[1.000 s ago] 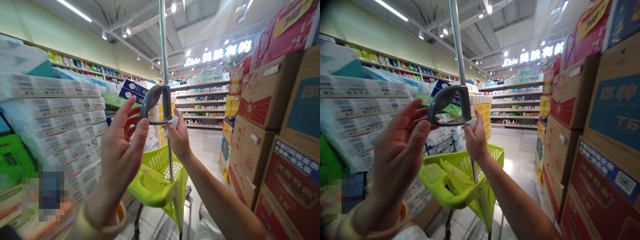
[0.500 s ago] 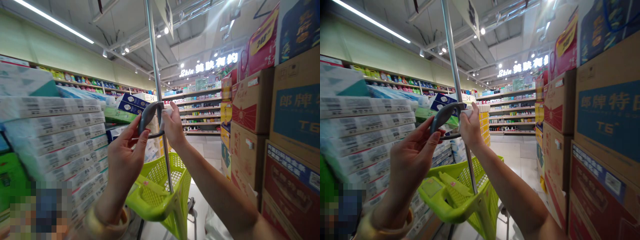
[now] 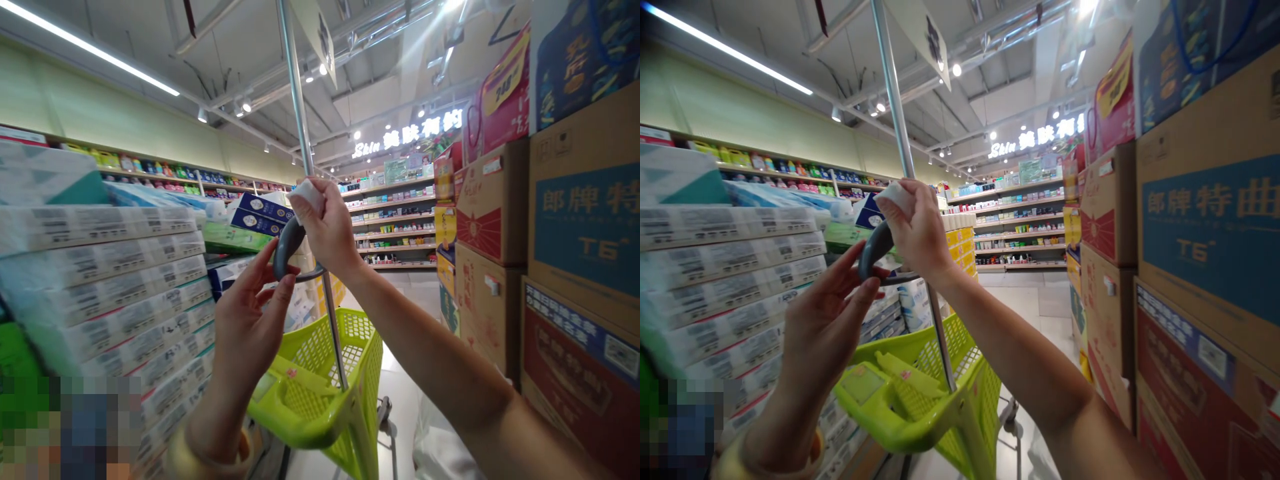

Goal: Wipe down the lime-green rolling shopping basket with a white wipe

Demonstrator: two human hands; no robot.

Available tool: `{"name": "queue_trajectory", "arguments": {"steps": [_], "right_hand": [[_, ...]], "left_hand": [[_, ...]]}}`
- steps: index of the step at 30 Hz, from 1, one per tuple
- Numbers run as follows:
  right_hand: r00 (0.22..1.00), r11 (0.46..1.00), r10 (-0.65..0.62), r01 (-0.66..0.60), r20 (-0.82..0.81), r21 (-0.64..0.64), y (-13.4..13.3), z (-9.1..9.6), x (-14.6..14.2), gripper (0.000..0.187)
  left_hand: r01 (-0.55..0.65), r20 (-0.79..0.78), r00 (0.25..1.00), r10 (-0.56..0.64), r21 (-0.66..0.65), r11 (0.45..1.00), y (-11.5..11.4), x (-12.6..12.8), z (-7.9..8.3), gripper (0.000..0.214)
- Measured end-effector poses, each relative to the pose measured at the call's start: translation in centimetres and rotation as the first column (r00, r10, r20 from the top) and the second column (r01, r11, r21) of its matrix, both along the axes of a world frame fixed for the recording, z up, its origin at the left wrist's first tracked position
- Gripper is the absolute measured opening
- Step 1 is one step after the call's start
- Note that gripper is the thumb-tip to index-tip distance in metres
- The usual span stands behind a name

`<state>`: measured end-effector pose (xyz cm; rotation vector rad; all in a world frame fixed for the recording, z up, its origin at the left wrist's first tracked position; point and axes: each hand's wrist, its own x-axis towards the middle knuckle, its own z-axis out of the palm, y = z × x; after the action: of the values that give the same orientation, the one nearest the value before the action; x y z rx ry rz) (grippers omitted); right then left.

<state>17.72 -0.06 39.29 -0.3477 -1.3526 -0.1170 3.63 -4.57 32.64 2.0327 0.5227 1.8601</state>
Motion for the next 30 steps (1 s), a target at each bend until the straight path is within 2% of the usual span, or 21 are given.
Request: {"name": "queue_trajectory", "arguments": {"steps": [3, 6, 13, 15, 20, 23, 26, 30], "right_hand": [[0.971, 0.991, -0.128, 0.117, 0.200, 0.065, -2.1, -0.7, -0.2, 0.026], [0.930, 0.985, -0.165, 0.136, 0.329, 0.109, -2.9, -1.3, -0.2, 0.031], [0.892, 0.975, -0.220, 0.196, 0.395, 0.100, -0.7, 1.3, 2.4, 0.028], [0.877, 0.975, -0.221, 0.192, 0.426, 0.110, -1.4, 1.1, 2.3, 0.029], [0.831, 0.982, -0.176, 0.111, 0.528, 0.153, -4.1, -0.8, 1.2, 0.035], [0.850, 0.985, -0.166, 0.120, 0.500, 0.123, -3.7, -0.7, 1.3, 0.036], [0.918, 0.984, -0.178, 0.162, 0.354, 0.073, -2.5, -0.6, 1.7, 0.034], [0.955, 0.984, -0.176, 0.165, 0.240, 0.068, -2.4, -2.7, 0.9, 0.040]], "left_hand": [[0.026, 0.021, 0.999, -0.026, -0.011, 1.000, 0.0, -0.1, 0.0, 0.058], [0.058, 0.043, 0.997, -0.058, 0.001, 0.998, 0.0, 0.0, 0.1, 0.060], [0.098, 0.017, 0.995, -0.098, -0.006, 0.995, -0.1, 0.2, 0.0, 0.059], [0.106, 0.018, 0.994, -0.106, -0.008, 0.994, -0.1, 0.3, 0.0, 0.058], [0.121, 0.068, 0.990, -0.120, -0.024, 0.992, -0.5, 0.4, 0.1, 0.055], [0.127, 0.116, 0.985, -0.124, -0.021, 0.992, -0.7, 0.4, 0.2, 0.051], [0.128, 0.163, 0.979, -0.119, -0.047, 0.991, -0.8, 0.4, 0.2, 0.045], [0.104, 0.126, 0.988, -0.090, -0.104, 0.989, -0.9, 0.5, 0.0, 0.042]]}}
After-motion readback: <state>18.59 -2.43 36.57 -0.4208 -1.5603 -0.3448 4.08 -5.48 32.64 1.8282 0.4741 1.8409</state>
